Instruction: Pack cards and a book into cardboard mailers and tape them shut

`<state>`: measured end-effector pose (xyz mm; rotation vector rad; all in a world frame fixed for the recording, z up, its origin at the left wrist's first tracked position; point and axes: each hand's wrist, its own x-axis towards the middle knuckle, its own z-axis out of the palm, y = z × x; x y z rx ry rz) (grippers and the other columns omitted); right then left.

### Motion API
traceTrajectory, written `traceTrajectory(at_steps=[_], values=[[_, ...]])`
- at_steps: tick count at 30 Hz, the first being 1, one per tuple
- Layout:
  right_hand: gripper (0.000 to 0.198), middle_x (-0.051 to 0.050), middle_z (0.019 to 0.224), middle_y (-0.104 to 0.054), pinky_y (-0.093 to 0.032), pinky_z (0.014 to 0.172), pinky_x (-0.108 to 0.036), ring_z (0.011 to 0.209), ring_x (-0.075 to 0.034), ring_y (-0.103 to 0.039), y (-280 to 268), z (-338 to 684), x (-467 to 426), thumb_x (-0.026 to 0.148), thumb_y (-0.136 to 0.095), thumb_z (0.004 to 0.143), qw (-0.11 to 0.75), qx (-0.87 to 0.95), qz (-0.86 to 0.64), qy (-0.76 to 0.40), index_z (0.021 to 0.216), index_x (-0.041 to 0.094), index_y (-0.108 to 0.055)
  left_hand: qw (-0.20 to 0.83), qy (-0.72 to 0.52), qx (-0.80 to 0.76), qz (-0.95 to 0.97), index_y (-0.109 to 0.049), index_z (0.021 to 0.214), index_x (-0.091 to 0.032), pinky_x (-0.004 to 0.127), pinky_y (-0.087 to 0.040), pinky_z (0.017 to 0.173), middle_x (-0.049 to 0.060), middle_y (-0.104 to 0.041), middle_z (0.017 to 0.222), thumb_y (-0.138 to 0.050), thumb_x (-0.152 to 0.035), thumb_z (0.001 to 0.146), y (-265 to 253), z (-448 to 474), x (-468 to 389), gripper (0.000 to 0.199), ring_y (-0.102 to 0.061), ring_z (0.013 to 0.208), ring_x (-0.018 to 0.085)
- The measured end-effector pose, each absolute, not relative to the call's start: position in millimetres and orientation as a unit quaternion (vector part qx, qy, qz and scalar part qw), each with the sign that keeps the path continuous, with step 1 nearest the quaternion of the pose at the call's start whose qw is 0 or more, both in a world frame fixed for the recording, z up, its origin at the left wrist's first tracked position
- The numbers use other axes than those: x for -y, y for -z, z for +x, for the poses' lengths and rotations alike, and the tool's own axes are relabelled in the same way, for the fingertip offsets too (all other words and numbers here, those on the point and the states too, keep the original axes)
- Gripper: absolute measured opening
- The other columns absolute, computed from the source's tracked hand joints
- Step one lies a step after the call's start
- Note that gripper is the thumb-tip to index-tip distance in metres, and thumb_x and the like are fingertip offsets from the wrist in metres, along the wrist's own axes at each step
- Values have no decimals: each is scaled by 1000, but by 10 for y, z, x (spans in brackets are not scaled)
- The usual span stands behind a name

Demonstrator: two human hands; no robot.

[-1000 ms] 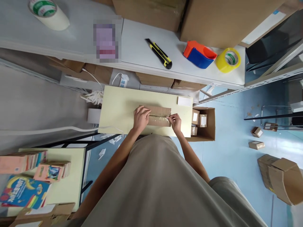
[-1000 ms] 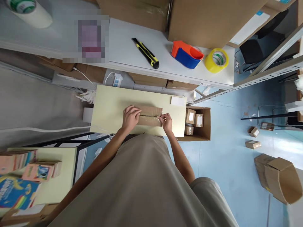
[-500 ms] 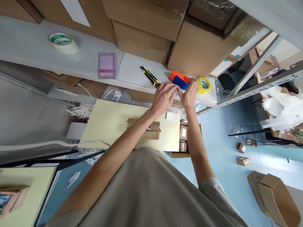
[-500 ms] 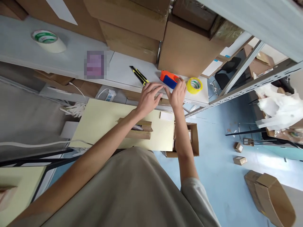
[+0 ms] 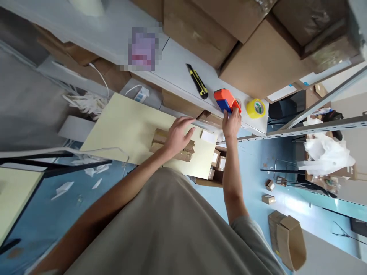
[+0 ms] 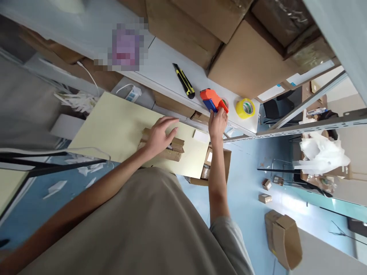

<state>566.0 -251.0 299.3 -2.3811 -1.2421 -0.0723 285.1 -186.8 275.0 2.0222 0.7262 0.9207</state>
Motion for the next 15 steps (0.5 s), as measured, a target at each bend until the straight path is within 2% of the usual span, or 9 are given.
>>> traceTrajectory(at_steps=[3,5,8,12,15], values=[[55,-19,131,-70,-62,110,-61,129,-39,-72,-3018,4997,2828,65,-36,120,301,444,-843,-30,153,24,-52,465,-366,-292,751,-73,141,-24,44,-67,112,11,-79,137,-60,-33,114,-2640,2571,2017,32,-78,122,26],[56,-17,131,-71,-64,109,-54,129,-34,-73,-3003,4535,2996,68,-35,120,370,461,-801,-88,155,27,-51,507,-370,-292,722,-73,139,-25,40,-69,107,10,-79,135,-62,-38,114,-2630,2423,2087,30,-80,116,23],[54,-14,134,-73,-65,111,-48,131,-30,-74,-2971,3936,3118,70,-41,119,427,471,-745,-204,153,31,-52,537,-373,-301,694,-74,130,-26,37,-71,102,8,-79,127,-67,-46,113,-2662,2197,2146,27,-81,111,22],[57,-11,138,-74,-64,116,-48,136,-29,-72,-2977,3432,3068,76,-52,114,458,452,-709,-290,152,34,-53,540,-375,-308,688,-75,118,-26,35,-71,96,6,-81,117,-67,-50,114,-2676,1845,2138,26,-81,103,21],[63,-12,136,-74,-65,113,-50,130,-31,-74,-3007,3243,2975,81,-54,111,429,442,-722,-316,151,32,-56,542,-350,-305,701,-78,117,-27,38,-70,99,6,-83,118,-66,-48,114,-2636,1591,2055,24,-81,107,23]])
